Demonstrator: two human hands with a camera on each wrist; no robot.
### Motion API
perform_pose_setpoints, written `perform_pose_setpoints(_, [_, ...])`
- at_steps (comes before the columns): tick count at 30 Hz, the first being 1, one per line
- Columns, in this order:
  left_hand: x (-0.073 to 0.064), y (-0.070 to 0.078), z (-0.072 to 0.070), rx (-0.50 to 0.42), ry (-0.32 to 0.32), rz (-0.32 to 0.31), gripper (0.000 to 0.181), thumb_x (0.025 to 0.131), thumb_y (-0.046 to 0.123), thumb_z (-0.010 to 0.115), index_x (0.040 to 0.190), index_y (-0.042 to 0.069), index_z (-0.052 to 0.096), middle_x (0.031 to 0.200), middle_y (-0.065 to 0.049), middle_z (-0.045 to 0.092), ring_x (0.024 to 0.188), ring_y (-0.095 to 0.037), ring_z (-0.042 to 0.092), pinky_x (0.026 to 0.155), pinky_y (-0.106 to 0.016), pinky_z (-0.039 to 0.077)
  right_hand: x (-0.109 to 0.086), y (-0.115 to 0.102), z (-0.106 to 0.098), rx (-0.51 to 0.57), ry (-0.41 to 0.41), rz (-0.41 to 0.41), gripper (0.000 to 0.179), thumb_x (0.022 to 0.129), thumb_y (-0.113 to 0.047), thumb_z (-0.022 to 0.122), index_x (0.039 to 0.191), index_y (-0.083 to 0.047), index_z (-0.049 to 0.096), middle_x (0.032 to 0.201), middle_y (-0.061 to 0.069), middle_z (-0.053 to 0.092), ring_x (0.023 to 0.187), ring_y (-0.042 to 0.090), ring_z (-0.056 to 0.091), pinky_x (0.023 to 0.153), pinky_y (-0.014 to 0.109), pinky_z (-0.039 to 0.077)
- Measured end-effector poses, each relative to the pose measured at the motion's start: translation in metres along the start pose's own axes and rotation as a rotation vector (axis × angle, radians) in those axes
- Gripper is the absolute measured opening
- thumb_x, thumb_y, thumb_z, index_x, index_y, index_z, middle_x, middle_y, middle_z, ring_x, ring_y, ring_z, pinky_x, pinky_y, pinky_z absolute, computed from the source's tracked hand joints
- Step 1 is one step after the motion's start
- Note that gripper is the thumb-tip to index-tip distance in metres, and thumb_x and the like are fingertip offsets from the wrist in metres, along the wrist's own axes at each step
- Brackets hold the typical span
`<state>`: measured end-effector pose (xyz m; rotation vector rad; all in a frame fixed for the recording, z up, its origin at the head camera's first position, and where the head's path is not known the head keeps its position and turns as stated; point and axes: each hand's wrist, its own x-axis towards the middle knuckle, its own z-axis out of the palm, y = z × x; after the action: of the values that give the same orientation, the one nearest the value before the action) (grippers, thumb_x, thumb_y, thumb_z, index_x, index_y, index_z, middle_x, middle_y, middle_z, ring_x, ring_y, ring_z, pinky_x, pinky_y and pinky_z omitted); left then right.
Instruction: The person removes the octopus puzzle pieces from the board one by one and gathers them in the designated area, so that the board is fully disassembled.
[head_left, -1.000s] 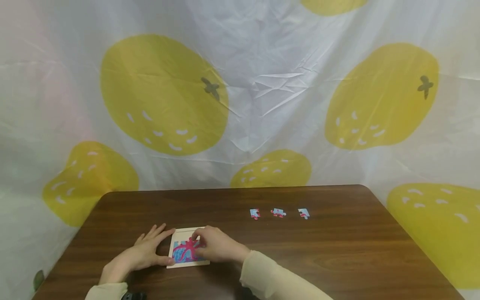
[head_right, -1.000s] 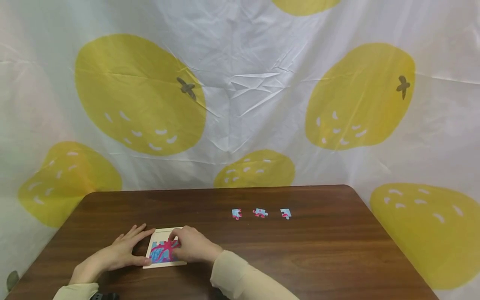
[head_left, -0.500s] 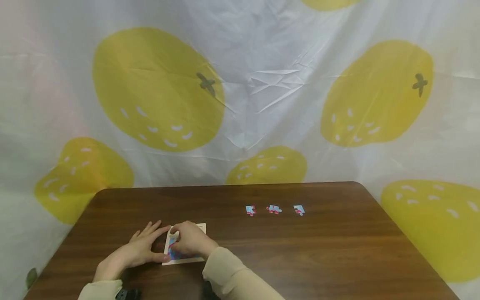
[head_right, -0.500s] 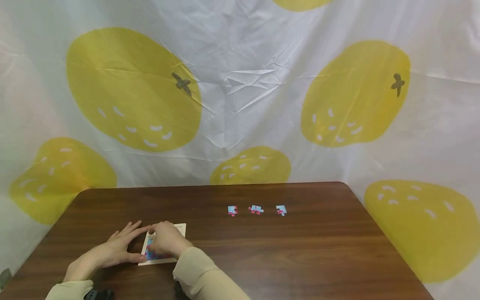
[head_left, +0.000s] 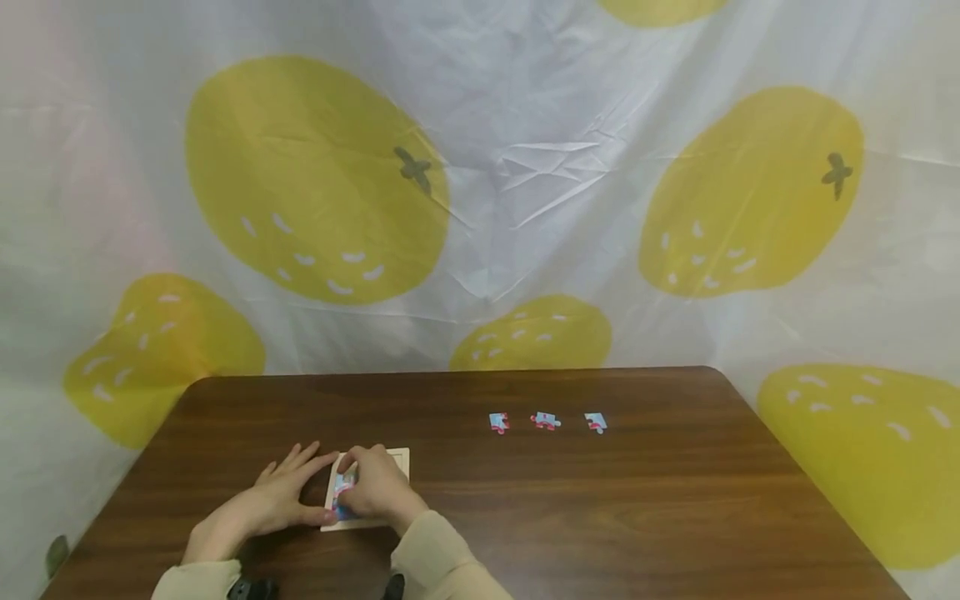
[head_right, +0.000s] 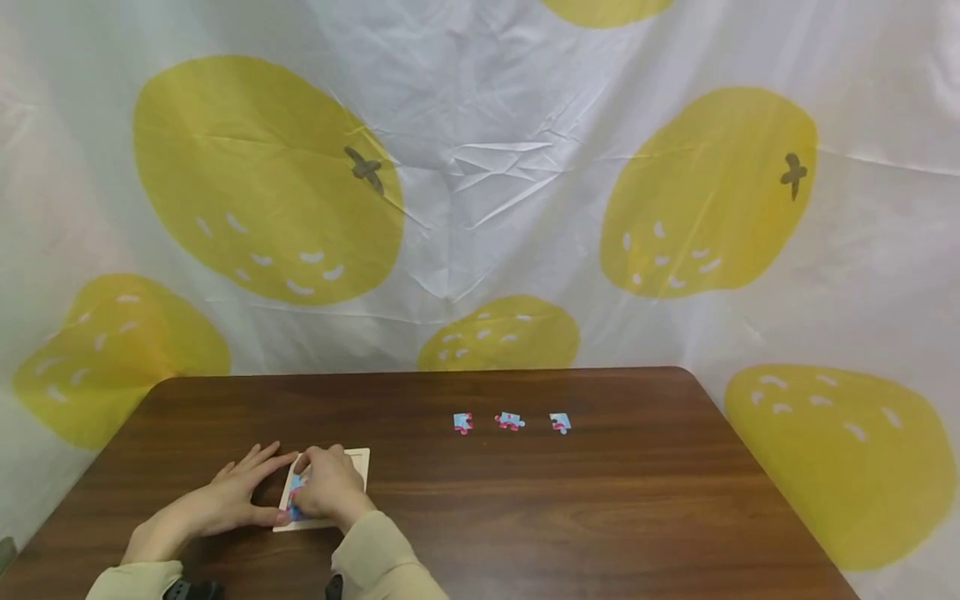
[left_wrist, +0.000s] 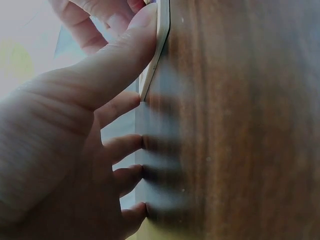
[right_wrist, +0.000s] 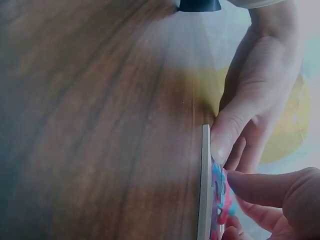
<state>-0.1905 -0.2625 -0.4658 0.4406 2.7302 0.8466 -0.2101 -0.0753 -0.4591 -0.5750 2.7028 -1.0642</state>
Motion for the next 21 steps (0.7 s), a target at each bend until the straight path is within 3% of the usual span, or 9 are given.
perform_pose_setpoints(9, [0.0001,-0.0015,-0.0011,-0.011,0.013,0.021,0.094,0.076,0.049,0.078,0.146,-0.001,0.039,0.151,-0.039,0.016,0.137,-0.061,0.004,0.101,-0.077,0.002,0.0011,0.0042,0.0,0.173,0.045,0.019,0.017,0.079,-0.004,0.073,0.088,-0.017,0.068,0.07,-0.007,0.054,0.062,0.008,0.049,0.055,0.022,0.041])
perform_pose_setpoints(21, [0.0016,-0.0038,0.0001,0.011,0.016,0.033,0.094,0.077,0.052,0.077,0.146,0.001,0.039,0.15,-0.04,0.017,0.136,-0.062,0.006,0.1,-0.078,0.003,0.0015,0.0092,0.0007,0.337,0.071,0.074,0.011,0.085,-0.006,0.074,0.084,-0.016,0.069,0.073,-0.005,0.056,0.067,0.01,0.051,0.058,0.025,0.043])
